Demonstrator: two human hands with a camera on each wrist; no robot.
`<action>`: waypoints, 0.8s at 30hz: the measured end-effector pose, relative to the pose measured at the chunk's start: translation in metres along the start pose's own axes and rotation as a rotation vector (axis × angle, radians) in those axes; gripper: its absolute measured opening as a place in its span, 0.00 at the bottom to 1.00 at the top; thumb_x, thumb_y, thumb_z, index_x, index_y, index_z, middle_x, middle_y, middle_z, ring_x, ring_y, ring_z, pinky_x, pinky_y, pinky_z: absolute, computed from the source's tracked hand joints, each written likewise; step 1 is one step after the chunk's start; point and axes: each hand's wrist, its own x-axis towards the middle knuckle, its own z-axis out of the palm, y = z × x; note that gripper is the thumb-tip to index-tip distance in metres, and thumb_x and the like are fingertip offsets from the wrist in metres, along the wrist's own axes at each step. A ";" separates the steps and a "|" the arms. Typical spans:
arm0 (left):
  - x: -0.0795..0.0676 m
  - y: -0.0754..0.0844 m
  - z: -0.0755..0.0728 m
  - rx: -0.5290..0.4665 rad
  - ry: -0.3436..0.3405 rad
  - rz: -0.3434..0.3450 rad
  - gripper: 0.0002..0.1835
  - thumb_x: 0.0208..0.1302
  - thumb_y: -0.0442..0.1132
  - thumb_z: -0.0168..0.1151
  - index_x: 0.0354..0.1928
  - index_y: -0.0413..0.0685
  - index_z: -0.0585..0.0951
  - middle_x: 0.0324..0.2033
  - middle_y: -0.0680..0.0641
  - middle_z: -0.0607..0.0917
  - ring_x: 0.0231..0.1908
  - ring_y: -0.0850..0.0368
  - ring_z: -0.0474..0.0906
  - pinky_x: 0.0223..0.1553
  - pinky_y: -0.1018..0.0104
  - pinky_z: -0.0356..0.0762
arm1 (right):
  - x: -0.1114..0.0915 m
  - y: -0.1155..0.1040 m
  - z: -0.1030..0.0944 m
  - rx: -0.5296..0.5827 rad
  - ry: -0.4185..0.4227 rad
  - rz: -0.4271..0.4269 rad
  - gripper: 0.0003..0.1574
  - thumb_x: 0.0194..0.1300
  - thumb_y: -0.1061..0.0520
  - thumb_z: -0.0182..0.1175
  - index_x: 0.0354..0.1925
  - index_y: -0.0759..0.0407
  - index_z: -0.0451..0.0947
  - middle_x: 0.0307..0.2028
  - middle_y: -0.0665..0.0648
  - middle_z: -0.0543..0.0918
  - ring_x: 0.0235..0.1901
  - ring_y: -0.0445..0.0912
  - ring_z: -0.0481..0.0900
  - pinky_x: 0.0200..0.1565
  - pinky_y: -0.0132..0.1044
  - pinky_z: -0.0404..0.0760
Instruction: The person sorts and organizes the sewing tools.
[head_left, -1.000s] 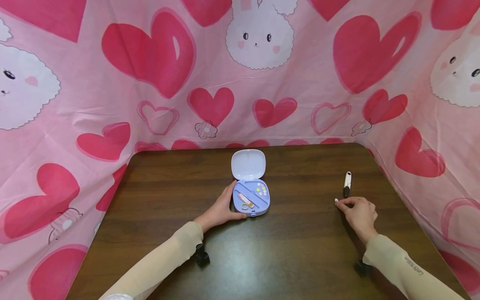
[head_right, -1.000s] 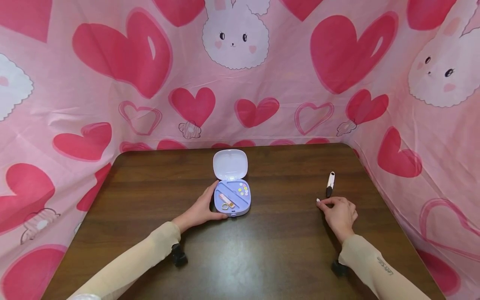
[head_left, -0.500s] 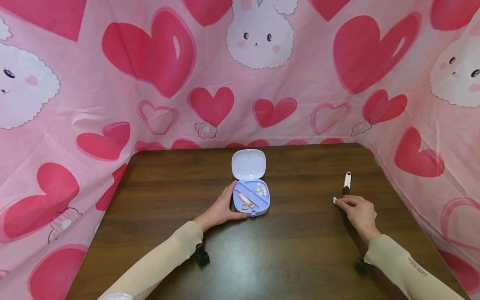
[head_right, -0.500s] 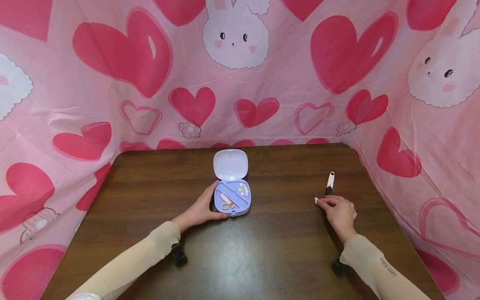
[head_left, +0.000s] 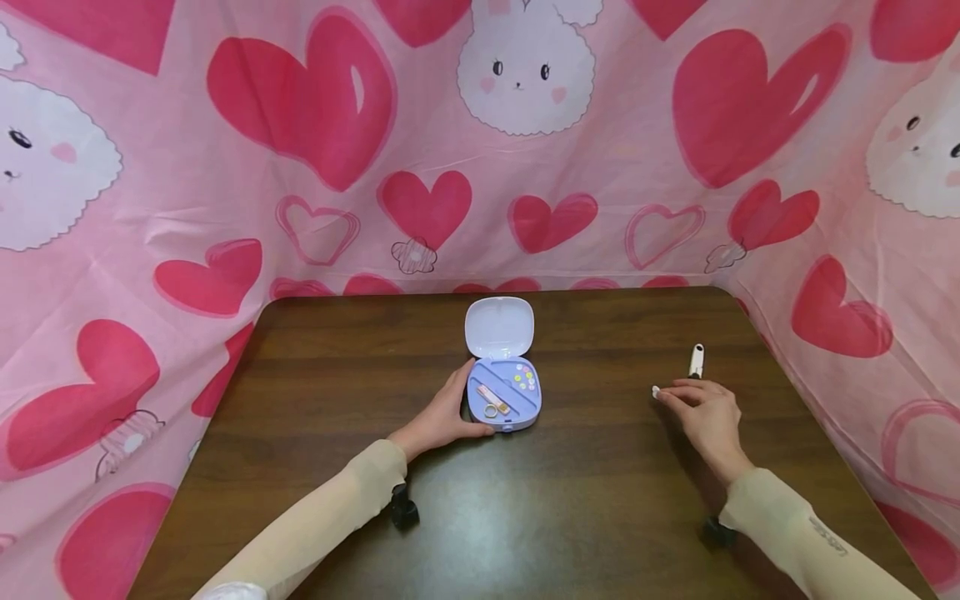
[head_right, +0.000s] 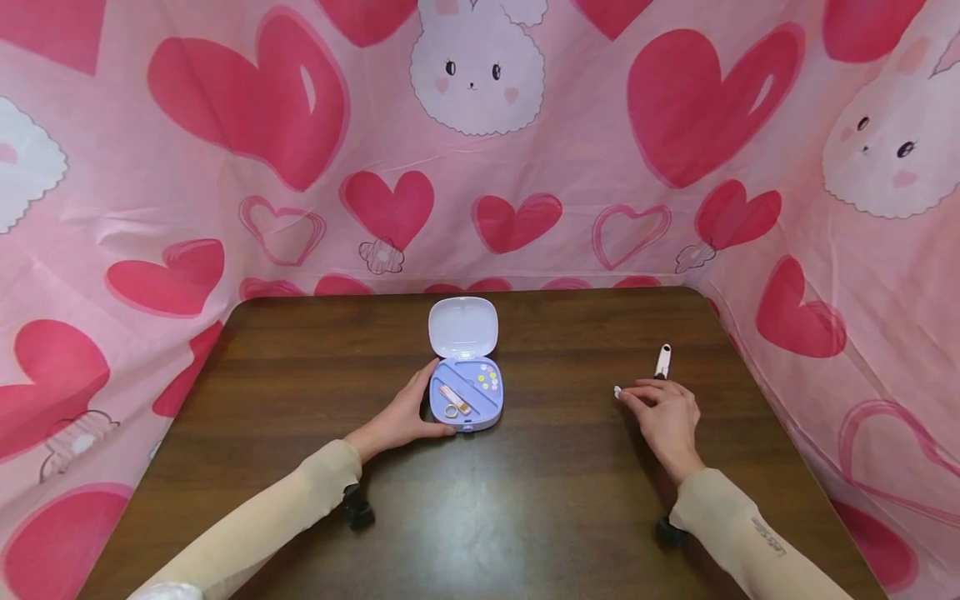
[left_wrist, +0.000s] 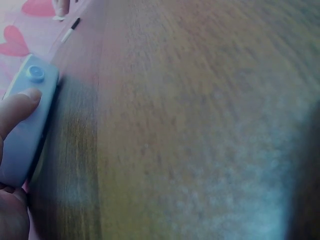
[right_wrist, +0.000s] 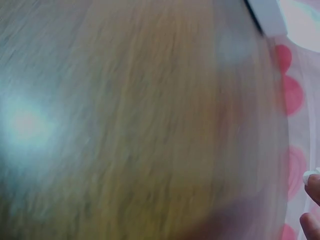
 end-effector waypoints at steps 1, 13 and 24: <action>0.000 0.000 0.000 0.001 -0.003 -0.004 0.68 0.53 0.49 0.84 0.84 0.49 0.43 0.80 0.40 0.54 0.77 0.45 0.55 0.76 0.46 0.57 | 0.000 -0.002 0.001 0.002 -0.004 -0.005 0.09 0.63 0.60 0.74 0.36 0.68 0.90 0.49 0.70 0.87 0.58 0.67 0.71 0.60 0.65 0.56; 0.000 0.000 0.001 0.002 -0.003 -0.020 0.68 0.53 0.48 0.84 0.84 0.49 0.44 0.80 0.40 0.55 0.77 0.45 0.56 0.76 0.45 0.57 | 0.007 -0.027 0.018 0.043 -0.066 -0.094 0.07 0.61 0.60 0.75 0.35 0.65 0.91 0.48 0.69 0.87 0.58 0.68 0.71 0.60 0.70 0.57; 0.000 0.000 0.000 0.007 -0.008 -0.021 0.68 0.53 0.49 0.84 0.84 0.49 0.44 0.79 0.40 0.56 0.77 0.45 0.56 0.76 0.46 0.57 | 0.017 -0.057 0.042 0.103 -0.147 -0.091 0.06 0.64 0.60 0.73 0.36 0.64 0.91 0.51 0.69 0.87 0.63 0.68 0.67 0.64 0.69 0.54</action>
